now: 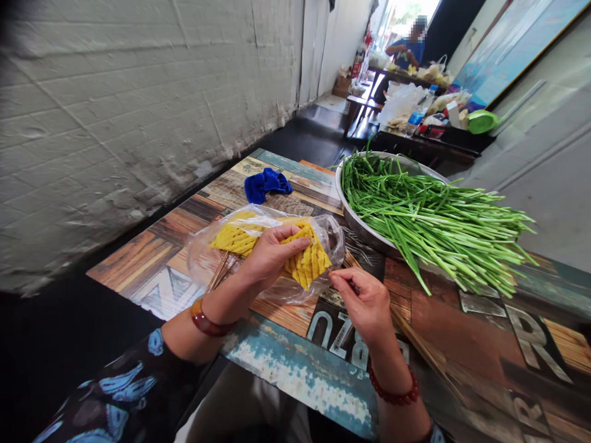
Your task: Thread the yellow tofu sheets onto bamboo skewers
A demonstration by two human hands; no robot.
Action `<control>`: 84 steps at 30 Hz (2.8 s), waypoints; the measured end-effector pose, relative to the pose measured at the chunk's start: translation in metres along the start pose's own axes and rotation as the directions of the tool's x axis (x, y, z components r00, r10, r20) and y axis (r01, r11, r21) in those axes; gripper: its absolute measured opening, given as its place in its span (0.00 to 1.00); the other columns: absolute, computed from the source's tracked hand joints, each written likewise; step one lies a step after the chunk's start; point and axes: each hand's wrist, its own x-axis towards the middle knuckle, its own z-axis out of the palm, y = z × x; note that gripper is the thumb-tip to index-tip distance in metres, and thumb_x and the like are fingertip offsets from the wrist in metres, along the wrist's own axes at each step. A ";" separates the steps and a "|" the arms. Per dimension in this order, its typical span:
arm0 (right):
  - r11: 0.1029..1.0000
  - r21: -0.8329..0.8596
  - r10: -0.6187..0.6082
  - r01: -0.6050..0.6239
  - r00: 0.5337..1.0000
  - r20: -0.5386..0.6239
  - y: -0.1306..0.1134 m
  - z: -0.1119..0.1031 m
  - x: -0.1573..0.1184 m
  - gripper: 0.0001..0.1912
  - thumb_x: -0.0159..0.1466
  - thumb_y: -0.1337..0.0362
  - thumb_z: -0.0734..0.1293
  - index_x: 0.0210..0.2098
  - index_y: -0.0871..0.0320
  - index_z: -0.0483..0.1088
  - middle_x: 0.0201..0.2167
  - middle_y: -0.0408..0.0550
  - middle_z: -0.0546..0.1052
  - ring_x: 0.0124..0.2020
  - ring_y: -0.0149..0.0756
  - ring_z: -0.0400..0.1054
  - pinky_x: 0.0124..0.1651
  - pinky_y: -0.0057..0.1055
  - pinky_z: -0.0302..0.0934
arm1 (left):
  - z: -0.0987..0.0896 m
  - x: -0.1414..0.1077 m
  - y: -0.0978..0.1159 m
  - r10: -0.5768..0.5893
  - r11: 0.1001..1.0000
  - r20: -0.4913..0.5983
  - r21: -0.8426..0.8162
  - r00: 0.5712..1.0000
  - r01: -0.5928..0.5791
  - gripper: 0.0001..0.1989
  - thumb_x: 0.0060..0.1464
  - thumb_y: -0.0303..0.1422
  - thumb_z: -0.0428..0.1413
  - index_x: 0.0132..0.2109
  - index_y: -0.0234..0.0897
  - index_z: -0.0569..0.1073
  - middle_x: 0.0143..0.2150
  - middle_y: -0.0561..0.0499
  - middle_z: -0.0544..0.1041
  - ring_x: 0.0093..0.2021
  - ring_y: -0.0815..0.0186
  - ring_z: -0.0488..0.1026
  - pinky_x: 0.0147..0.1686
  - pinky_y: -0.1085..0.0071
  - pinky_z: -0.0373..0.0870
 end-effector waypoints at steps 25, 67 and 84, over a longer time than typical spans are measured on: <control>0.993 0.060 0.100 -0.098 0.995 -0.025 0.001 0.012 -0.003 0.09 0.63 0.56 0.70 0.34 0.55 0.80 0.26 0.45 0.79 0.28 0.35 0.72 0.32 0.30 0.64 | 0.002 -0.001 -0.003 -0.016 1.000 0.002 0.008 1.000 0.016 0.17 0.38 0.40 0.70 0.29 0.32 0.75 0.25 0.52 0.77 0.23 0.71 0.72 0.25 0.75 0.69; 0.997 0.026 -0.067 0.068 0.997 -0.027 -0.001 0.001 0.000 0.09 0.64 0.60 0.69 0.39 0.52 0.83 0.35 0.48 0.82 0.35 0.39 0.76 0.40 0.36 0.73 | 0.000 0.002 -0.005 0.096 0.995 0.019 0.034 0.995 -0.097 0.15 0.50 0.43 0.61 0.30 0.33 0.75 0.27 0.53 0.74 0.27 0.71 0.68 0.29 0.75 0.64; 0.996 -0.020 -0.087 0.086 0.995 -0.040 -0.005 0.002 0.000 0.09 0.64 0.60 0.69 0.37 0.52 0.83 0.35 0.49 0.83 0.36 0.40 0.77 0.41 0.36 0.72 | -0.001 0.002 -0.004 0.091 0.989 -0.011 0.114 0.996 -0.089 0.17 0.50 0.44 0.60 0.27 0.34 0.71 0.25 0.54 0.69 0.26 0.72 0.64 0.26 0.76 0.62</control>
